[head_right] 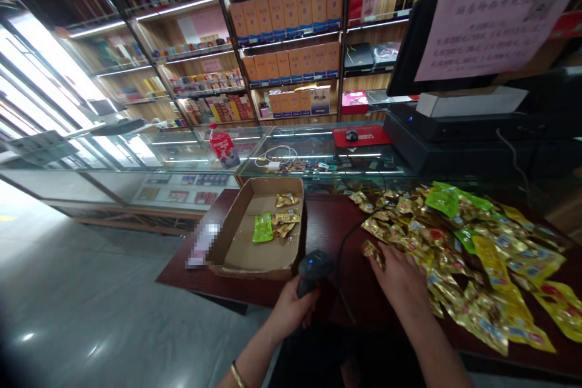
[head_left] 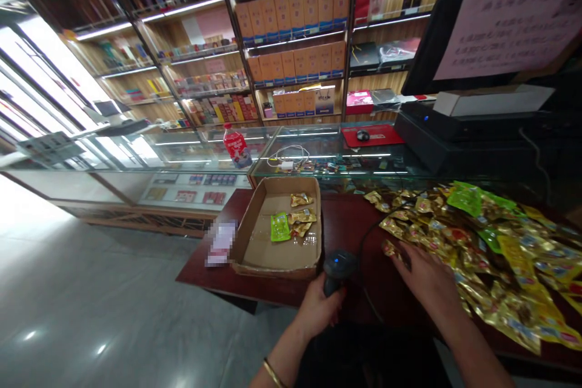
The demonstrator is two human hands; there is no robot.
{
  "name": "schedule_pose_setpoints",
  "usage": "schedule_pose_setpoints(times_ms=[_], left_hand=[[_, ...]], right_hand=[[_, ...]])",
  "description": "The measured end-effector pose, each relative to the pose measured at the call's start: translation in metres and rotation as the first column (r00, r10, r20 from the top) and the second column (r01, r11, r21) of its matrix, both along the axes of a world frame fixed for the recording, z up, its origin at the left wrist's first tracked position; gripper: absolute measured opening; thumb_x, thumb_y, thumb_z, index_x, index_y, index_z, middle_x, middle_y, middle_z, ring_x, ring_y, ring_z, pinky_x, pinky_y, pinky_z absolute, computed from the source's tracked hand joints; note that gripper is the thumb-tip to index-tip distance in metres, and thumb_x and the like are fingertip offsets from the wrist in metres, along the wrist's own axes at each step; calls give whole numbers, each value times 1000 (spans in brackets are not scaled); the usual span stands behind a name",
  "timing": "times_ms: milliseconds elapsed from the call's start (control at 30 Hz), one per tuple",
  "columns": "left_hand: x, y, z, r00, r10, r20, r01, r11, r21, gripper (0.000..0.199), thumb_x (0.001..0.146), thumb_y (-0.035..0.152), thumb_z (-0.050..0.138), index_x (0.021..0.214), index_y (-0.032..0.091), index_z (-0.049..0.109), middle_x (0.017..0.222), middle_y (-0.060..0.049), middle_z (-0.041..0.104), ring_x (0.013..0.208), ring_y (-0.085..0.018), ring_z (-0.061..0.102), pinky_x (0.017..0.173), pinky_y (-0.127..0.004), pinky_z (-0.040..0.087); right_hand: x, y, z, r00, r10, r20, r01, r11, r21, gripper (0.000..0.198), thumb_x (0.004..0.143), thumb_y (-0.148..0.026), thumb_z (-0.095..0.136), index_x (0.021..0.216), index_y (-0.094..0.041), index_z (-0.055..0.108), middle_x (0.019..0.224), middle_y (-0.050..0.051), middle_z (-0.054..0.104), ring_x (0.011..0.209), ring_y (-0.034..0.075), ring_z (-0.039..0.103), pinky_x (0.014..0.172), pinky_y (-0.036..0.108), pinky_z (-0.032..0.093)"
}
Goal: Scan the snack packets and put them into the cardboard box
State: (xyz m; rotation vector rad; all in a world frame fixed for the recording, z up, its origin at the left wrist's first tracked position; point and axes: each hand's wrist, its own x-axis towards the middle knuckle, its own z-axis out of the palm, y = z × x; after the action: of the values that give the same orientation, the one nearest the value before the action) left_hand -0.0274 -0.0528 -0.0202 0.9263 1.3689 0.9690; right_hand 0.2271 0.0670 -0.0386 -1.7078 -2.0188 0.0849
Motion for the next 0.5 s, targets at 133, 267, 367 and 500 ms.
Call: schedule_pose_setpoints(times_ms=[133,267,367,500], left_hand=[[1,1,0,1000,-1,-18,1,1000,-1,36,82,42,70,106,17,57,55,8,55,36,-9,48,33,-17,34],[2,0,0,999,34,-32,-34,999,-1,39,81,46,70,103,17,57,55,8,55,34,-8,46,32,-17,33],[3,-1,0,998,50,-42,-50,999,1,41,81,49,71,102,17,56,56,9,55,35,-8,46,32,-17,34],[3,2,4,999,27,-46,-27,1000,-9,43,80,51,70,101,17,55,55,9,54,34,-7,46,32,-17,34]], right_hand=[[-5,-15,-8,989,38,146,-35,999,-22,48,86,-39,61,133,-28,62,115,13,74,104,38,66,86,51,48],[-20,-11,-7,991,58,119,-54,998,-40,53,85,-26,56,137,-20,59,111,16,71,100,35,67,83,45,52],[-20,-9,-4,996,90,-25,-90,996,-14,46,86,-25,52,129,-20,65,119,15,68,105,32,67,92,44,53],[-19,-15,2,912,60,-406,-71,997,-11,43,91,-39,49,126,-24,67,127,12,70,114,32,66,102,47,50]])
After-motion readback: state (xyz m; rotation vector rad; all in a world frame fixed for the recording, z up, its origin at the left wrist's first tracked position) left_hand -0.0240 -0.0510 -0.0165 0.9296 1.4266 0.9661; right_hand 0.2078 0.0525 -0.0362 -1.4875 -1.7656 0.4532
